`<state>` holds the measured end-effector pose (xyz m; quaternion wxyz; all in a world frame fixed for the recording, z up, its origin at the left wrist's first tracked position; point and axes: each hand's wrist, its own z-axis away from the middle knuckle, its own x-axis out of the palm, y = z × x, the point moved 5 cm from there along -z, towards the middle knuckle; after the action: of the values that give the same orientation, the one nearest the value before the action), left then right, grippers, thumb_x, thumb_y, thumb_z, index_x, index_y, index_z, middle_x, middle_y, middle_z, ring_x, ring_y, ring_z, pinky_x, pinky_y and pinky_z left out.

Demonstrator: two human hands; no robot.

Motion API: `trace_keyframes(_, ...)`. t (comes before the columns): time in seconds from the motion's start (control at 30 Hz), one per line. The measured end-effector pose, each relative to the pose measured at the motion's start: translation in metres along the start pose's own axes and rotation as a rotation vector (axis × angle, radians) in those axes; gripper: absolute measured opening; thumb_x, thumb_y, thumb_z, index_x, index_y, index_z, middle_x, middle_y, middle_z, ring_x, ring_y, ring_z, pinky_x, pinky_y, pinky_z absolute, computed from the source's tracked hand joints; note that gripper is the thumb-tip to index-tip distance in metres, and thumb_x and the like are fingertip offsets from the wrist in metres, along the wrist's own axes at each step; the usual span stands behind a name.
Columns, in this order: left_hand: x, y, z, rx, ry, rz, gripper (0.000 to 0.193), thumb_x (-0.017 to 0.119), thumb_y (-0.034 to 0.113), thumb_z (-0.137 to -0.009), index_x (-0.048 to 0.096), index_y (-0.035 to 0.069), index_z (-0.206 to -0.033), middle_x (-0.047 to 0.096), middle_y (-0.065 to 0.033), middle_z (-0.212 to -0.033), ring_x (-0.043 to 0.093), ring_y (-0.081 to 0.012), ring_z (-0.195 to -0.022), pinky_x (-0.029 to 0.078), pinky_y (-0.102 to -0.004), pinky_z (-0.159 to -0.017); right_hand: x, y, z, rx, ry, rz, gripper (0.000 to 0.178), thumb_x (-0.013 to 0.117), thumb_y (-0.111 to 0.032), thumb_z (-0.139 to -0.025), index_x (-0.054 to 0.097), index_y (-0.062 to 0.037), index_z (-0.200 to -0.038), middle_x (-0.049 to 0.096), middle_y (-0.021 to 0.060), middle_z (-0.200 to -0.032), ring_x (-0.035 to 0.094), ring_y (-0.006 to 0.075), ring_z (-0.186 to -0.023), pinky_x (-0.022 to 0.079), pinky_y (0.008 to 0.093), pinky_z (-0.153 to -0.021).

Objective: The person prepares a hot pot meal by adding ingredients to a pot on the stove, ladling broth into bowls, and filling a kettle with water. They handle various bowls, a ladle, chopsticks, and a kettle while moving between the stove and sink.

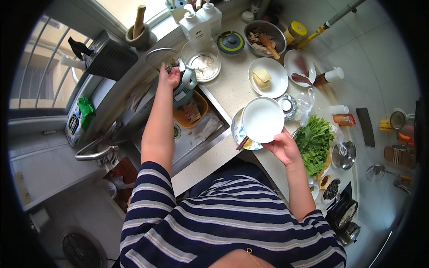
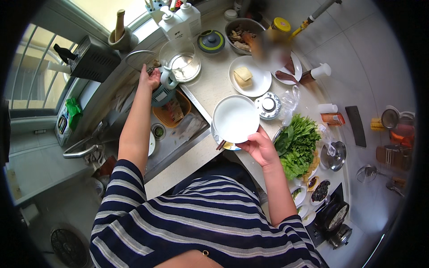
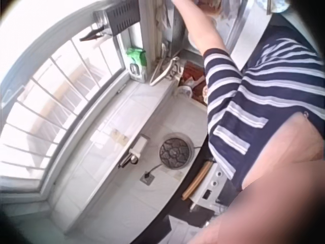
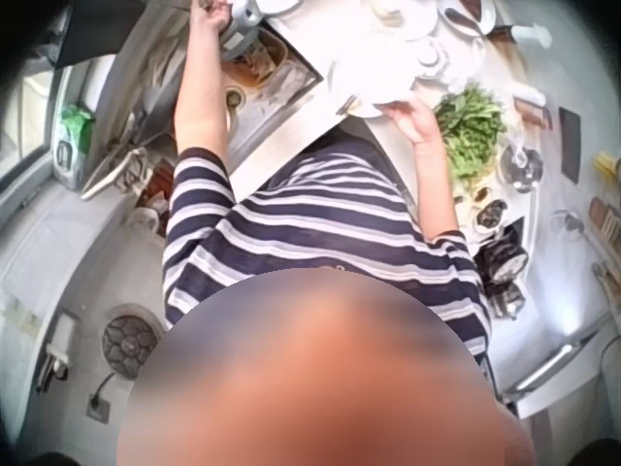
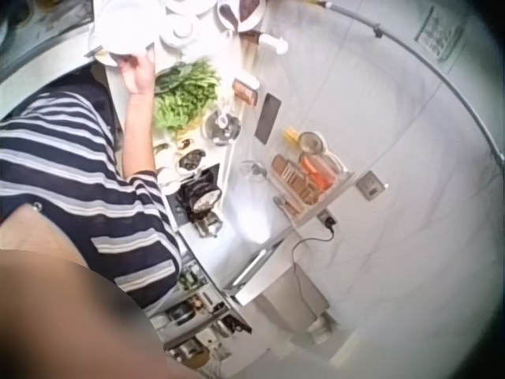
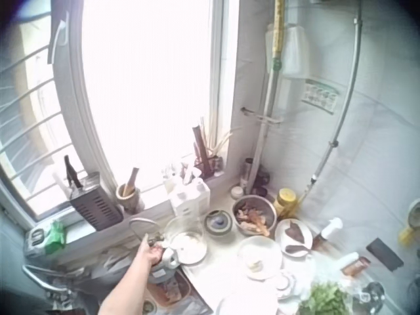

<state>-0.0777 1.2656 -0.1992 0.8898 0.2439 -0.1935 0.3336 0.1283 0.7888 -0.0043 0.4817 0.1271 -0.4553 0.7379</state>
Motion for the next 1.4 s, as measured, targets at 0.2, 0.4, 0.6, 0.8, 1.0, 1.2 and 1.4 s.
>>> trace_keyframes(0.2, 0.002, -0.005, -0.039, 0.021, 0.113, 0.042, 0.043, 0.078, 0.024, -0.082, 0.040, 0.008, -0.076, 0.057, -0.0087, -0.070, 0.063, -0.0192, -0.060, 0.062, -0.0316, -0.057, 0.001, 0.006, 0.005, 0.003, 0.034, 0.014, 0.068, 0.055, -0.003, -0.083, 0.035, -0.0062, -0.148, 0.055, 0.0178, -0.132, 0.065, 0.0328, -0.112, 0.059, 0.0478, -0.092)
trace_keyframes(0.4, -0.022, 0.005, -0.048, 0.123, -0.079, -0.322, 0.019, 0.069, 0.016, -0.092, 0.058, 0.002, -0.087, 0.063, -0.0067, -0.074, 0.066, -0.0188, -0.068, 0.062, -0.0321, -0.063, -0.007, 0.007, 0.013, -0.005, 0.017, 0.029, 0.070, 0.055, -0.004, -0.083, 0.032, -0.0060, -0.149, 0.054, 0.0188, -0.134, 0.064, 0.0329, -0.113, 0.058, 0.0485, -0.093)
trace_keyframes(0.6, -0.026, 0.021, -0.009, 0.345, 0.094, -1.081, 0.025, 0.067, 0.027, -0.096, 0.067, 0.002, -0.091, 0.068, -0.0080, -0.080, 0.068, -0.0196, -0.068, 0.062, -0.0330, -0.063, -0.016, 0.009, 0.022, 0.025, -0.003, 0.026, 0.071, 0.056, -0.004, -0.085, 0.031, -0.0066, -0.150, 0.054, 0.0163, -0.132, 0.066, 0.0289, -0.109, 0.061, 0.0431, -0.089)
trace_keyframes(0.8, -0.018, 0.002, 0.126, 0.754, -0.036, -1.098, 0.023, 0.067, 0.023, -0.096, 0.070, 0.001, -0.101, 0.063, -0.0022, -0.074, 0.056, -0.0096, -0.056, 0.050, -0.0244, -0.051, -0.029, 0.021, 0.036, 0.023, -0.031, 0.019, 0.069, 0.055, -0.004, -0.086, 0.030, -0.0069, -0.150, 0.055, 0.0156, -0.131, 0.066, 0.0277, -0.109, 0.061, 0.0431, -0.088)
trace_keyframes(1.0, -0.084, -0.111, 0.286, 1.066, -0.475, -1.099, 0.012, 0.061, 0.012, -0.098, 0.069, 0.003, -0.099, 0.060, 0.0018, -0.078, 0.049, -0.0047, -0.059, 0.040, -0.0207, -0.053, -0.041, 0.038, 0.071, -0.025, 0.009, -0.039, 0.068, 0.056, -0.005, -0.085, 0.033, -0.0099, -0.150, 0.056, 0.0134, -0.129, 0.065, 0.0257, -0.107, 0.060, 0.0436, -0.089)
trace_keyframes(1.2, -0.168, -0.222, 0.361, 0.575, -0.716, -1.290, 0.010, 0.065, 0.008, -0.094, 0.072, 0.002, -0.098, 0.066, -0.0005, -0.081, 0.058, -0.0061, -0.067, 0.045, -0.0222, -0.061, -0.046, 0.068, 0.122, -0.111, 0.076, -0.098, 0.065, 0.055, -0.004, -0.085, 0.037, -0.0094, -0.147, 0.058, 0.0132, -0.127, 0.066, 0.0265, -0.106, 0.060, 0.0433, -0.088)
trace_keyframes(1.4, -0.142, -0.181, 0.313, 0.776, -0.691, -1.254, 0.012, 0.066, 0.008, -0.093, 0.072, 0.001, -0.099, 0.069, -0.0016, -0.084, 0.060, -0.0073, -0.073, 0.048, -0.0226, -0.065, -0.057, 0.100, 0.184, -0.198, 0.135, -0.174, 0.063, 0.054, -0.005, -0.085, 0.036, -0.0063, -0.146, 0.058, 0.0166, -0.127, 0.067, 0.0285, -0.104, 0.061, 0.0450, -0.087)
